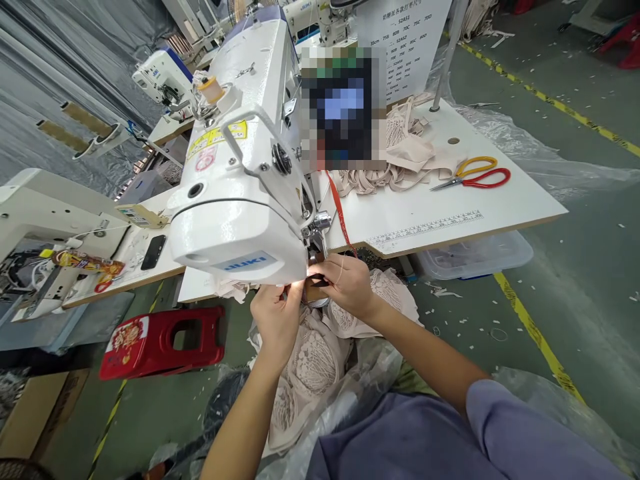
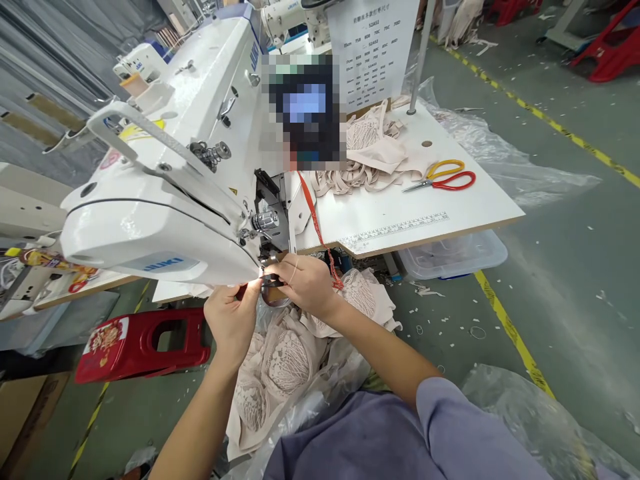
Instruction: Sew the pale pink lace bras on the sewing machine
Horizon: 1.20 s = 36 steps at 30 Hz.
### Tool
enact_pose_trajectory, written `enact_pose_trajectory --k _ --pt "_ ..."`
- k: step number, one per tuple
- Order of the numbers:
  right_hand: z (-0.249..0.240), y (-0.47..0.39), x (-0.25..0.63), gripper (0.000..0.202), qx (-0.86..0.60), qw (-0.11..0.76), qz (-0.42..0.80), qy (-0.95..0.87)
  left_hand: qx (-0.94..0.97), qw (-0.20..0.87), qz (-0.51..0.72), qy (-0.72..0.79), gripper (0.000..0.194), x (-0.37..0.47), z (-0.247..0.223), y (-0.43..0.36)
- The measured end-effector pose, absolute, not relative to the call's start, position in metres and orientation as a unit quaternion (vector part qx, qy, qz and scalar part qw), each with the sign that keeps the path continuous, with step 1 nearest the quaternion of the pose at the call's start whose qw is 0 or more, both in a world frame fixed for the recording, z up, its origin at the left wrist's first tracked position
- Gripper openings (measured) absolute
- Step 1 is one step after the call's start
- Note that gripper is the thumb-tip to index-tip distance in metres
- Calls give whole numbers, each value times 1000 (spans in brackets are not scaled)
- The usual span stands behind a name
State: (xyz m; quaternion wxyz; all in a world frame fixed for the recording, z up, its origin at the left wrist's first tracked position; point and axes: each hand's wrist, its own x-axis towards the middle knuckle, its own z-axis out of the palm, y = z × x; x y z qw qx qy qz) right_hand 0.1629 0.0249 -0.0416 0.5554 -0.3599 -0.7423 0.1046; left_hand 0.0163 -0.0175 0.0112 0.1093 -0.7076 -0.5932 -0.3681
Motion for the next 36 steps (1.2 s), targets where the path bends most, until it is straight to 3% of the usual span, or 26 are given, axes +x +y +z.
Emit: enact_pose_trajectory --k 3,5,10,12,17,23,29,36 --pt "-39 19 169 23 -331 538 177 -754 -771 194 -355 -491 15 8 10 -23" --pt "-38 6 180 19 -314 503 293 -750 -823 227 -335 -399 8 4 9 -29" --pt "-40 -36 240 19 -246 277 666 -647 -927 132 -240 -255 23 5 6 -35" --pt "-47 -42 264 30 -264 273 741 -554 -931 111 -240 -252 18 6 6 -30" --pt "-58 -37 268 51 -410 417 734 -346 -870 119 -338 -340 4 13 8 -23" --pt "-35 -55 199 57 -286 344 861 -241 -769 40 -379 -514 17 37 1 -40" --pt "-26 -57 172 53 -272 423 826 -257 -758 23 -385 -526 19 48 0 -51" --pt "-48 -43 193 48 -330 442 760 -342 -732 39 -389 -557 23 43 -9 -41"
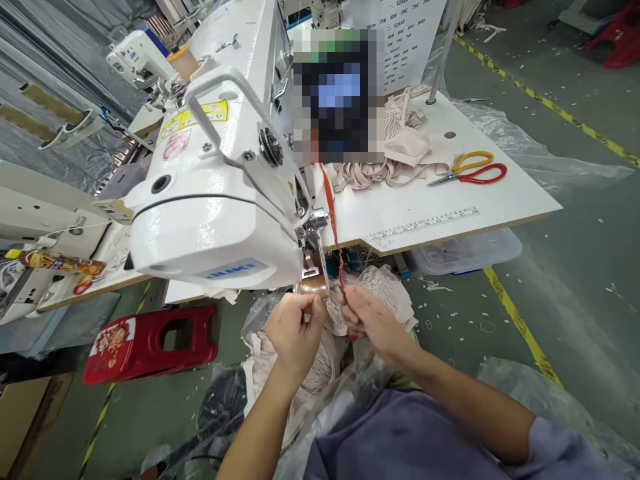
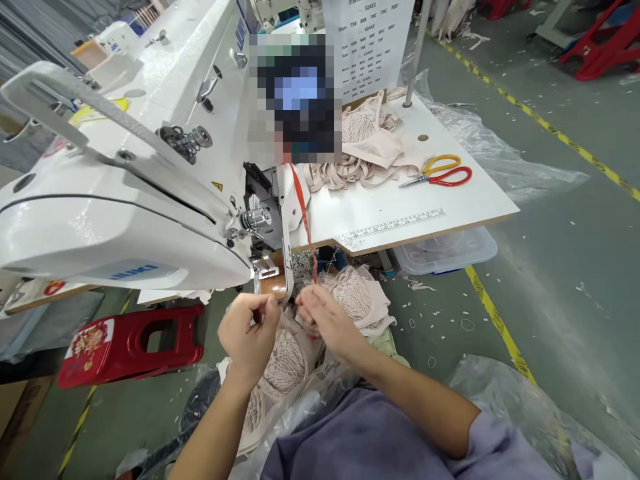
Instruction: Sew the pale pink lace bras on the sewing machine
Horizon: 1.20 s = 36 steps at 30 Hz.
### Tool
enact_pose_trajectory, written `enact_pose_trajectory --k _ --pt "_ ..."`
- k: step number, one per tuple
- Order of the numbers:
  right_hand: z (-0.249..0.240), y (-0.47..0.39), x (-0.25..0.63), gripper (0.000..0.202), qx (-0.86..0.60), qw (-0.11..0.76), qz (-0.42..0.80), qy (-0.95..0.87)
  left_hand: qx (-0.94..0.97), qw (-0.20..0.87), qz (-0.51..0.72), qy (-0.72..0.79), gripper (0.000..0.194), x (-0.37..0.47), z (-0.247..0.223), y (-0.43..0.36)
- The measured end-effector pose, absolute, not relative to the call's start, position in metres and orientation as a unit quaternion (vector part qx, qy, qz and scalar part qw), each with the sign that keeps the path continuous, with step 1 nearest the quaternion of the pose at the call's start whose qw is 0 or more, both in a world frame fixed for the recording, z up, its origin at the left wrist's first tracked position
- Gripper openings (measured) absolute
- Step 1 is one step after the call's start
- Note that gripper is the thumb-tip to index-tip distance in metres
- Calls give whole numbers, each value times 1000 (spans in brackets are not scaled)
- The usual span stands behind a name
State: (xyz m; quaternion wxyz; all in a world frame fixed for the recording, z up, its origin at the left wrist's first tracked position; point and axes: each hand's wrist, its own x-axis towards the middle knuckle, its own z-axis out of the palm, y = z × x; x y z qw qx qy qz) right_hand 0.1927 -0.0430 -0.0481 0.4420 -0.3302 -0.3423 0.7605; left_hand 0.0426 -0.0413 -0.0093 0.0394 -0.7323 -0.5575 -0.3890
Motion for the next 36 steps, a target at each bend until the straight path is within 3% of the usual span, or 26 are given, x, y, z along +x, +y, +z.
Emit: enact_pose_trajectory --k 2,4,7,9,12,15,25,31,36 --pt "-65 -33 218 45 -423 419 678 -431 -706 63 -378 -596 26 40 -14 -34" --pt "-86 -23 250 38 -560 369 506 -542 -686 84 -350 -633 30 37 -18 -27" --pt "-123 -13 297 44 -675 219 268 -651 -673 91 -295 -672 37 35 -21 -22" --pt "-146 -13 319 52 -688 134 203 -684 -671 95 -282 -679 40 34 -23 -22" --pt "-171 -20 335 55 -683 75 198 -700 -668 123 -291 -674 39 35 -26 -22" --pt "-180 -25 334 54 -674 73 204 -706 -662 145 -300 -671 36 35 -28 -21" --pt "-164 -25 318 62 -660 75 269 -698 -647 110 -271 -704 43 38 -20 -21" --pt "-164 -25 312 50 -645 126 294 -695 -654 106 -258 -703 44 38 -17 -22" --pt "-109 -20 275 36 -594 247 351 -681 -686 141 -235 -674 48 34 -8 -21"
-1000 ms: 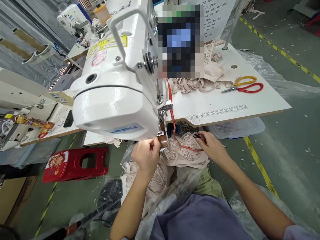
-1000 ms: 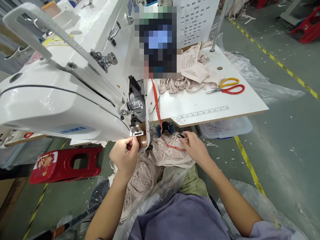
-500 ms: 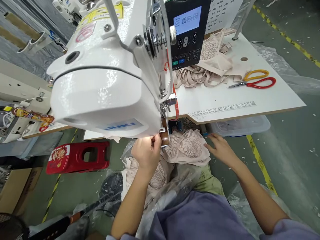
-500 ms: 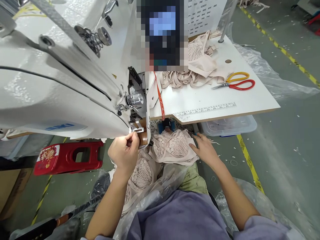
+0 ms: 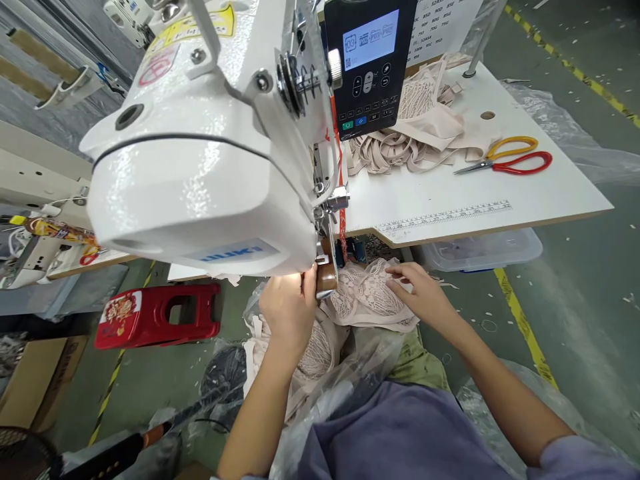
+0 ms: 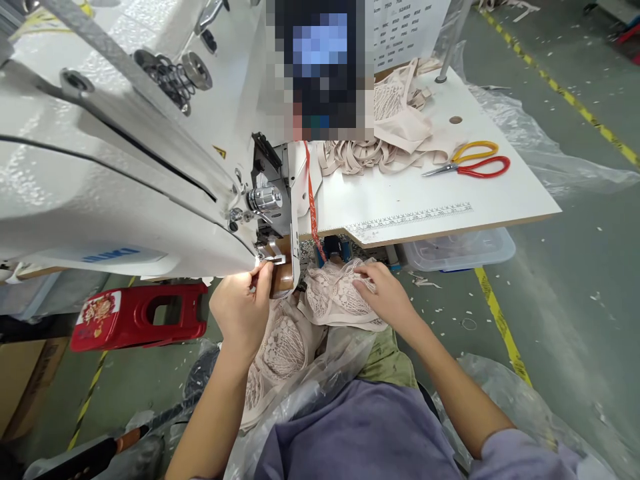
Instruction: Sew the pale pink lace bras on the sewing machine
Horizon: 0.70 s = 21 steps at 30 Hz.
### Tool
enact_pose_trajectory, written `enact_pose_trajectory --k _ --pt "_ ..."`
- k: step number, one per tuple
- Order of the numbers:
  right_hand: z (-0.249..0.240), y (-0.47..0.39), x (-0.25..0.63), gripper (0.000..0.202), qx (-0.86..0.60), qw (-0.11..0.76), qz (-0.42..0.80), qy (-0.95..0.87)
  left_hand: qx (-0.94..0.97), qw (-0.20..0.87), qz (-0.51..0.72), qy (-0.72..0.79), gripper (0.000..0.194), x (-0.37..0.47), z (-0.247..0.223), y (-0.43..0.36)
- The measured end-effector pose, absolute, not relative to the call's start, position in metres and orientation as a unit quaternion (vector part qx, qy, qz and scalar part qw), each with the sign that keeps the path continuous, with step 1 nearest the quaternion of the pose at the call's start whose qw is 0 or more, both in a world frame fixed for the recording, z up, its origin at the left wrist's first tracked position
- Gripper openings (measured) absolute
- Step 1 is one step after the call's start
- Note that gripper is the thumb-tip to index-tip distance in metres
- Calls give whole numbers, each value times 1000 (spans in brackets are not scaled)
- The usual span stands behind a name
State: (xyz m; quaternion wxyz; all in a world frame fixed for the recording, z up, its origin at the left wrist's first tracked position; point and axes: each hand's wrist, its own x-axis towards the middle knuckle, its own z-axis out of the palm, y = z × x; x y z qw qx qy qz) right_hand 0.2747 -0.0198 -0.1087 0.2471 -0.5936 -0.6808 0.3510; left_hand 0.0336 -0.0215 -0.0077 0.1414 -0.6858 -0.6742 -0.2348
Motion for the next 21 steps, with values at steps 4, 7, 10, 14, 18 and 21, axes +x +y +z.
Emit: enact_pose_trajectory --k 4,7,10,14,18,21 --pt "-49 -10 226 23 -443 384 289 -757 -710 168 -190 -657 52 29 1 -18" --pt "-26 4 198 31 -369 408 235 -802 -727 176 -161 -644 55 26 4 -16" --pt "-24 18 184 32 -354 406 251 -804 -744 191 -150 -623 54 25 6 -15" --pt "-24 29 182 32 -375 394 288 -788 -767 208 -146 -589 51 26 11 -15" --pt "-11 32 183 20 -411 339 284 -797 -793 186 -99 -572 37 27 22 -21" --pt "0 30 179 19 -434 299 249 -813 -801 209 -119 -549 31 25 27 -27"
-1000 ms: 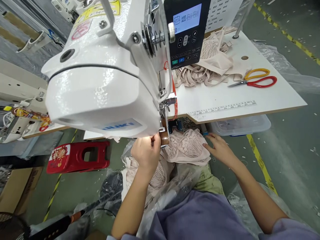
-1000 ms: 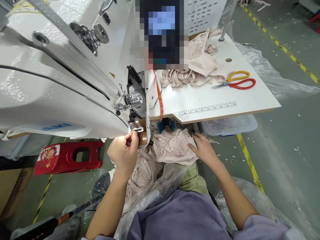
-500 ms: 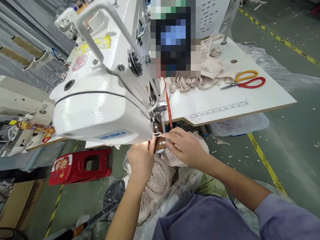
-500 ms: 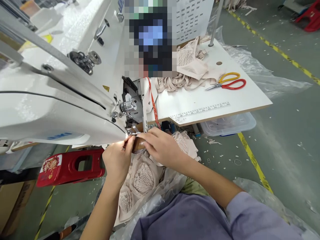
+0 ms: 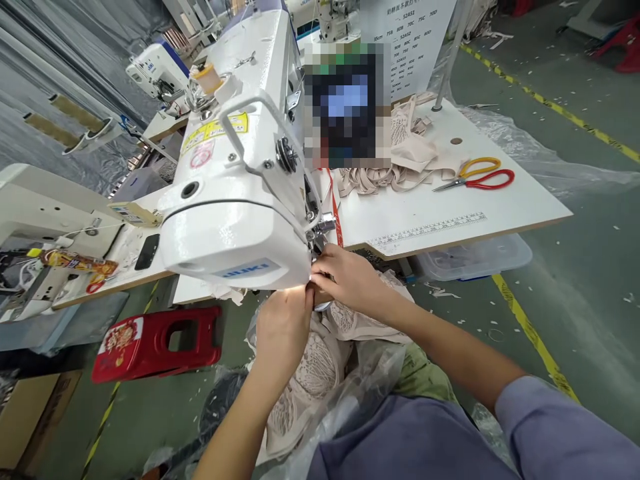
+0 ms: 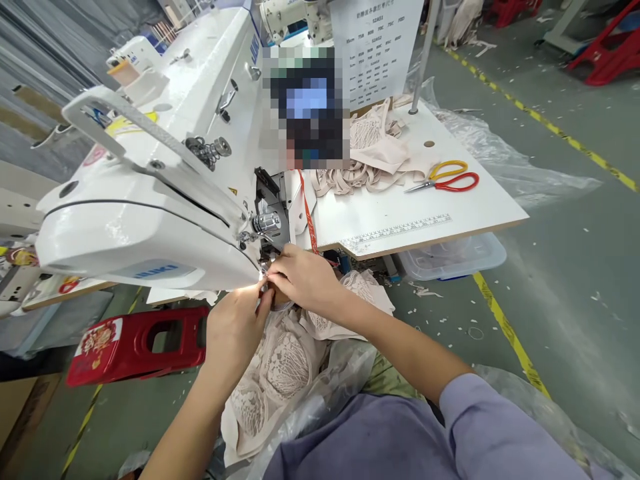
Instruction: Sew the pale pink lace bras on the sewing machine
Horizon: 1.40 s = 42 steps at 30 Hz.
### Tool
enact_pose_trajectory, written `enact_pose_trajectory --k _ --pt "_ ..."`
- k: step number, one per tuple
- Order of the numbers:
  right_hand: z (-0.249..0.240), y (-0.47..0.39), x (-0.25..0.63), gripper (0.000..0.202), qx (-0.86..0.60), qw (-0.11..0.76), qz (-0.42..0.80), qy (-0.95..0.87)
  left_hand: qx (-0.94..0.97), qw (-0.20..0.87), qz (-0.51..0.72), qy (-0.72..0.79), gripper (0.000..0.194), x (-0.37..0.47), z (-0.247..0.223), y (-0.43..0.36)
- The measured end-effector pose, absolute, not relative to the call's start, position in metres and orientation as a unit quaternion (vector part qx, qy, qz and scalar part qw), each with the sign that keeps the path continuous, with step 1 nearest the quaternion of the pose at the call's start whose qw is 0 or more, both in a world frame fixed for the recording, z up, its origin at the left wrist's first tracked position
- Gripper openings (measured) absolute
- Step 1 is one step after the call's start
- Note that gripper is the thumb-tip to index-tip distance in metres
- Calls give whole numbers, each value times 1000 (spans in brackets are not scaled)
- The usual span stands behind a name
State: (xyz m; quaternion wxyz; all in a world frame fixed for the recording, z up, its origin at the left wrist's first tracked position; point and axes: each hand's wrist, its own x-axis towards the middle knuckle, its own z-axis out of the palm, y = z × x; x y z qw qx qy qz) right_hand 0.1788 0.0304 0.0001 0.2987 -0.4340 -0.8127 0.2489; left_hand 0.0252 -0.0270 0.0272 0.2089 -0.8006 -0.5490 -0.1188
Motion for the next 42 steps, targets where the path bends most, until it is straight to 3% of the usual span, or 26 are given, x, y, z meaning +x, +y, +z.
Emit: enact_pose_trajectory --k 3,5,9,12,14,19,24,32,35,40,42 --pt "5 24 178 28 -454 296 184 -820 -817 204 -193 -504 16 20 29 -37" --pt "-1 19 185 28 -454 346 165 -804 -837 170 -244 -460 13 16 27 -48" --pt "-47 13 225 23 -464 423 269 -731 -862 56 -306 -400 19 6 6 -78" --pt "-104 7 268 29 -568 362 387 -630 -843 -61 -303 -440 14 -4 -26 -94" --pt "-138 -1 295 32 -626 333 395 -585 -809 -117 -304 -489 13 -9 -47 -97" --pt "-181 -11 322 29 -668 324 387 -547 -680 -100 -380 -619 15 -13 -50 -80" --pt "-159 -1 293 35 -641 385 376 -547 -661 -24 -399 -635 19 4 -11 -46" --pt "-51 2 221 18 -420 503 299 -694 -695 54 -373 -612 21 28 -11 -20" --pt "-62 11 228 24 -462 468 304 -690 -687 31 -402 -605 15 23 -1 -28" --pt "-149 12 279 57 -616 331 416 -582 -679 9 -404 -613 10 4 -1 -58" --pt "-177 3 299 58 -629 294 452 -559 -698 -31 -382 -606 8 0 -14 -70"
